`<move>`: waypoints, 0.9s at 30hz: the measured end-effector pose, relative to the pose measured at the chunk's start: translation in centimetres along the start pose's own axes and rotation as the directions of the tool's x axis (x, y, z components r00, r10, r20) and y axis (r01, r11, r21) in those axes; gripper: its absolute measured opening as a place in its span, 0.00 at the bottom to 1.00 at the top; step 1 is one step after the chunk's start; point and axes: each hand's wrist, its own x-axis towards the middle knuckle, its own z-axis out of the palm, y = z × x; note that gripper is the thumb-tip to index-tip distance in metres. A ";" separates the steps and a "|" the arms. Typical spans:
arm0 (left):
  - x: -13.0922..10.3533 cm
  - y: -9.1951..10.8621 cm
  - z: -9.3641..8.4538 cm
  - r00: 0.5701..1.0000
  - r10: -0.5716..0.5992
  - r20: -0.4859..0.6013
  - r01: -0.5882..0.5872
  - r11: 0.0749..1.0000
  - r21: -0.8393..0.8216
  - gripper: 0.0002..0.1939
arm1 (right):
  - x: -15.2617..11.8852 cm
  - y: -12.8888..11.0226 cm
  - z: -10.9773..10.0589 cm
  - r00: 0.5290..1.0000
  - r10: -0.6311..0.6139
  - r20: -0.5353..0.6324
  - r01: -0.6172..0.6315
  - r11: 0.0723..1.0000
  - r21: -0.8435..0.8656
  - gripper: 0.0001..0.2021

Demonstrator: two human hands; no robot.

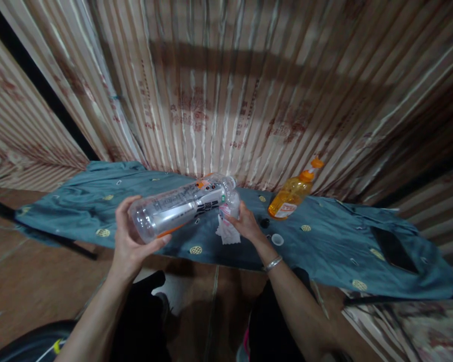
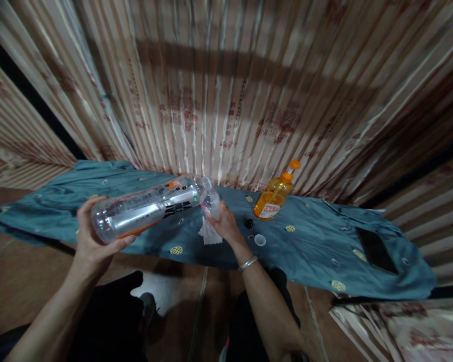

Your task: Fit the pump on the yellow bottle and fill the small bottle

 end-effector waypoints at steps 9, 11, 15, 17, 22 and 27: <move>-0.3 1.4 0.2 0.975 -0.220 -0.036 0.217 0.973 -0.080 0.54 | 0.0 -0.9 0.0 0.999 0.027 0.034 -0.025 0.998 -0.055 0.21; -0.2 1.4 0.2 0.971 -0.235 -0.035 0.231 0.969 -0.088 0.55 | 0.1 -1.2 -0.2 0.998 0.032 0.055 -0.028 0.997 -0.076 0.20; -0.4 0.9 0.2 0.965 -0.257 -0.043 0.254 0.965 -0.074 0.55 | 0.2 -1.5 -0.4 0.997 0.030 0.070 -0.023 0.995 -0.092 0.21; -0.5 0.6 0.2 0.959 -0.281 -0.038 0.276 0.956 -0.096 0.55 | 0.2 -1.6 -0.4 0.997 0.030 0.071 -0.023 0.995 -0.097 0.22; -1.0 -0.3 0.3 0.936 -0.353 -0.008 0.342 0.912 -0.225 0.57 | 0.2 -1.8 -0.3 0.998 0.015 0.053 -0.009 0.995 -0.101 0.23; -2.0 -1.4 0.3 0.940 -0.338 -0.040 0.317 0.913 -0.256 0.56 | 0.1 -1.8 -0.2 0.999 0.018 0.044 -0.014 0.994 -0.110 0.23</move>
